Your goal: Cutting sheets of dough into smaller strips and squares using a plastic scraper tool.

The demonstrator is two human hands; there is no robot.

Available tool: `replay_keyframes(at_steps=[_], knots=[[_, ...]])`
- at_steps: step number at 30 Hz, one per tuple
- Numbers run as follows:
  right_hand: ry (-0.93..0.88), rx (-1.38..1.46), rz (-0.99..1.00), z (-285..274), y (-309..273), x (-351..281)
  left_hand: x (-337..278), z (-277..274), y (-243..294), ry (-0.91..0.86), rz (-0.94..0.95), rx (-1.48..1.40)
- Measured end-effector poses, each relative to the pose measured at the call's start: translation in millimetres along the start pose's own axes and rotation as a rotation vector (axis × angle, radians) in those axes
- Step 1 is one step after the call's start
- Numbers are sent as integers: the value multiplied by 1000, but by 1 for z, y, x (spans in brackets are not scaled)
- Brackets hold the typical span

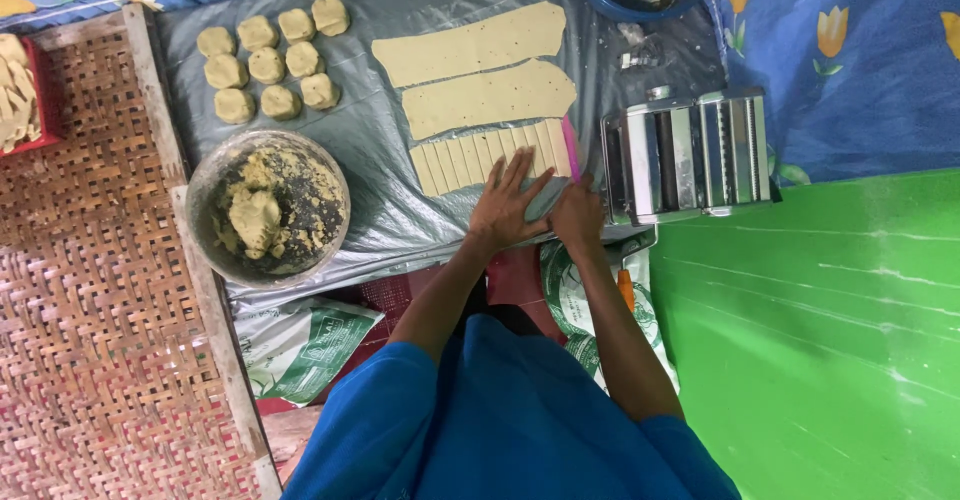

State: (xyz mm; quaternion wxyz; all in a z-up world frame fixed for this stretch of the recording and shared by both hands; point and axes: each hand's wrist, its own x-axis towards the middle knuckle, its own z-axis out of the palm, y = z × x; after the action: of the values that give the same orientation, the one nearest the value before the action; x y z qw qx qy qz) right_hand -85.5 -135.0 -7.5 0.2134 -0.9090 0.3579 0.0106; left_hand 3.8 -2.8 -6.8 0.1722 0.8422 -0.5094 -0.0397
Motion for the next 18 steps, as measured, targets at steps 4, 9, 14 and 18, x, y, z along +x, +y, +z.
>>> replay_keyframes(at_steps=[4,9,14,18], knots=[[-6,-3,-7,10,16,6,-1,-4,2,-24,0,18],[64,363,-117,-8,12,-18,-1,-5,2,-36,1,6],[50,319,-105,4,15,-39,-1,8,2,38,-9,-11],[89,311,-200,-20,-11,-52,-10,0,1,222,-150,-121]])
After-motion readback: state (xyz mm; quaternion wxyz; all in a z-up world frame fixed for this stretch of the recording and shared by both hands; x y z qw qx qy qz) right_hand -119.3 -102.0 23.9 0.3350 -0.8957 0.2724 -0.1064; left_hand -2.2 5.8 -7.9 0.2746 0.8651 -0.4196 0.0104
